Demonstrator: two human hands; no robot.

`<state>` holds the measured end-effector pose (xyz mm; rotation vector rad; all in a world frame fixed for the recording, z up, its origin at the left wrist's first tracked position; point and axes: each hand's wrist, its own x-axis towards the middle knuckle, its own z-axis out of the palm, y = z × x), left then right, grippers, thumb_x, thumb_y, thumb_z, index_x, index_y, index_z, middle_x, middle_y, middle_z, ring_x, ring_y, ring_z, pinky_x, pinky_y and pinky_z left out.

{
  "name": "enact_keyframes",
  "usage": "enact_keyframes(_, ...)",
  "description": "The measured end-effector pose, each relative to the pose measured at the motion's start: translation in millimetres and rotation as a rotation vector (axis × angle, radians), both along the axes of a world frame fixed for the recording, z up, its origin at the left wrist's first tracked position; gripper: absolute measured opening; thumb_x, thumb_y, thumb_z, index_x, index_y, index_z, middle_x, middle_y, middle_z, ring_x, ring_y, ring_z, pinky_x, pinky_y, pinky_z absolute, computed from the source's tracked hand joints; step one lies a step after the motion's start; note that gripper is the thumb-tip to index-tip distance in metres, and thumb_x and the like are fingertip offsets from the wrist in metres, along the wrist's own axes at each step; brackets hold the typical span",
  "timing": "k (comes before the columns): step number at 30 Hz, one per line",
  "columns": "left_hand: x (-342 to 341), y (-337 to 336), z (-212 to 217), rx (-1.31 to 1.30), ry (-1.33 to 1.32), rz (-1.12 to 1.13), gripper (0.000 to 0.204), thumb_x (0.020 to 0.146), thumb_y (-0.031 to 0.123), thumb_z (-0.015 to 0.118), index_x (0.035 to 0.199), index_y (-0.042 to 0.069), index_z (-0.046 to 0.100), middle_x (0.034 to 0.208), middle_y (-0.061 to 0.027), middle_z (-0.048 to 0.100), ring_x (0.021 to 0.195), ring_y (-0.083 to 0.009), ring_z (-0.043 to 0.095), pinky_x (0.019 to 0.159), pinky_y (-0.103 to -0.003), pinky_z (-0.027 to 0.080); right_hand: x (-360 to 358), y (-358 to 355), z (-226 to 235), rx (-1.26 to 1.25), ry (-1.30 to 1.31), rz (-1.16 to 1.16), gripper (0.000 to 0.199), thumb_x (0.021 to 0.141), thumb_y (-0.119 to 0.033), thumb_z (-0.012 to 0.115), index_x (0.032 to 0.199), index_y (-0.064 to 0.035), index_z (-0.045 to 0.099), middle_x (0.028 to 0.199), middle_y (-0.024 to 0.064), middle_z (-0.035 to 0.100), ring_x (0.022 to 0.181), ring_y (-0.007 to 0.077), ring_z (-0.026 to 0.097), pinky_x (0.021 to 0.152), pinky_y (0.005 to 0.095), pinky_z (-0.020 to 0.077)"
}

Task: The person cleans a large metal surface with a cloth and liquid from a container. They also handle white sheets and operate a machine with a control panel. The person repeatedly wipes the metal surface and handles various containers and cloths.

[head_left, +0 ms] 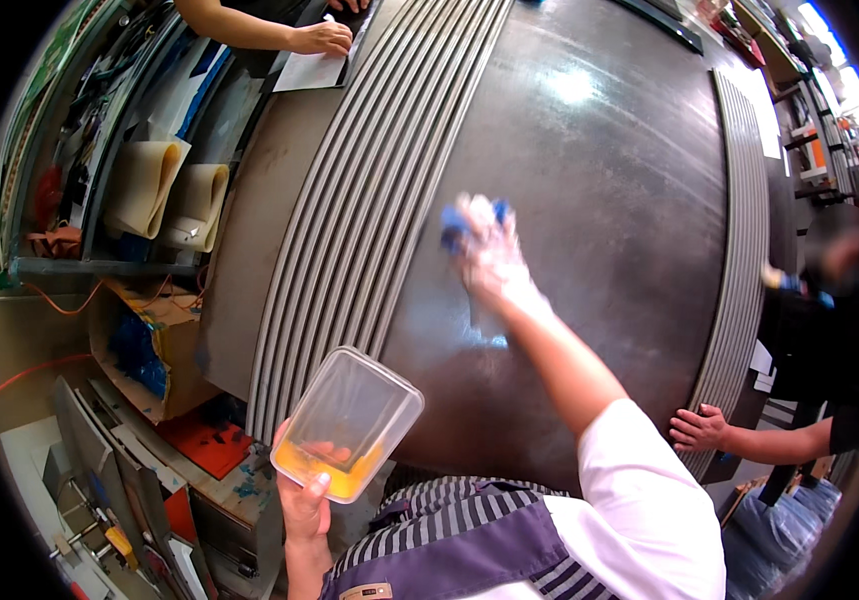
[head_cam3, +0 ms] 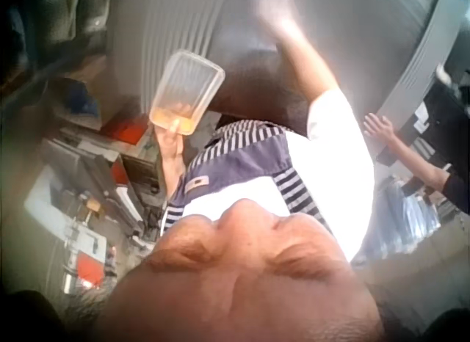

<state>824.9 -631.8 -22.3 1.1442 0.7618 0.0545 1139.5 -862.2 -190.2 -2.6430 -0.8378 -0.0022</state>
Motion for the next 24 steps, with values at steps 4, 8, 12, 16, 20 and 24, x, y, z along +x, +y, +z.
enact_keyframes(4, -13, 0, 1, -0.019, 0.021, 0.027, 0.074, 0.074, 0.013, 0.073, 0.140, 0.006, 0.040, 0.114, -0.0142, 0.061, 0.104, -0.0322, 0.064, 0.091, -0.048, 0.054, 8, 21, -14, -0.043, -0.199, -0.150, 0.052, 0.089, -0.017, 0.055, 0.140, -0.0119, 0.050, 0.155, 0.0143, 0.033, 0.144, 0.0353, 0.030, 0.117, 0.0593, 0.0184)
enact_keyframes(8, -21, -4, 0, -0.025, 0.032, 0.019, 0.076, 0.074, 0.013, 0.073, 0.141, 0.006, 0.038, 0.114, -0.0144, 0.061, 0.104, -0.0320, 0.064, 0.091, -0.048, 0.054, -144, 29, -17, 0.067, 0.054, 0.223, 0.050, 0.085, -0.017, 0.056, 0.134, -0.0072, 0.056, 0.156, 0.0130, 0.032, 0.148, 0.0332, 0.024, 0.120, 0.0587, 0.0109)
enact_keyframes(12, -22, -3, 5, 0.006, 0.019, -0.013, 0.070, 0.075, 0.014, 0.071, 0.138, 0.004, 0.042, 0.115, -0.0149, 0.061, 0.105, -0.0325, 0.064, 0.091, -0.050, 0.054, -150, -8, -26, 0.159, 0.005, 0.427, 0.052, 0.090, -0.014, 0.052, 0.142, -0.0068, 0.045, 0.156, 0.0136, 0.034, 0.148, 0.0298, 0.026, 0.121, 0.0528, 0.0143)
enact_keyframes(16, -23, -2, 9, -0.020, 0.046, -0.046, 0.091, 0.073, 0.014, 0.076, 0.150, 0.008, 0.028, 0.114, -0.0142, 0.059, 0.103, -0.0308, 0.065, 0.092, -0.044, 0.053, -22, -97, -17, -0.071, -0.154, -0.351, 0.057, 0.094, -0.028, 0.050, 0.146, -0.0086, 0.039, 0.153, 0.0182, 0.034, 0.143, 0.0350, 0.030, 0.116, 0.0581, 0.0191)
enact_keyframes(20, -23, 1, 0, -0.036, 0.058, -0.125, 0.089, 0.073, 0.014, 0.076, 0.149, 0.007, 0.029, 0.114, -0.0141, 0.059, 0.103, -0.0300, 0.065, 0.093, -0.044, 0.053, -82, -121, -19, -0.168, -0.243, -0.669, 0.062, 0.095, -0.030, 0.049, 0.151, -0.0083, 0.032, 0.154, 0.0187, 0.031, 0.144, 0.0370, 0.028, 0.116, 0.0601, 0.0160)
enact_keyframes(24, -11, -9, 6, -0.041, 0.040, -0.177, 0.082, 0.073, 0.014, 0.075, 0.145, 0.005, 0.034, 0.114, -0.0146, 0.060, 0.103, -0.0302, 0.065, 0.093, -0.044, 0.053, -232, -45, -5, 0.116, -0.009, -0.025, 0.062, 0.087, -0.020, 0.058, 0.144, -0.0053, 0.041, 0.148, 0.0184, 0.040, 0.139, 0.0387, 0.036, 0.114, 0.0608, 0.0237)
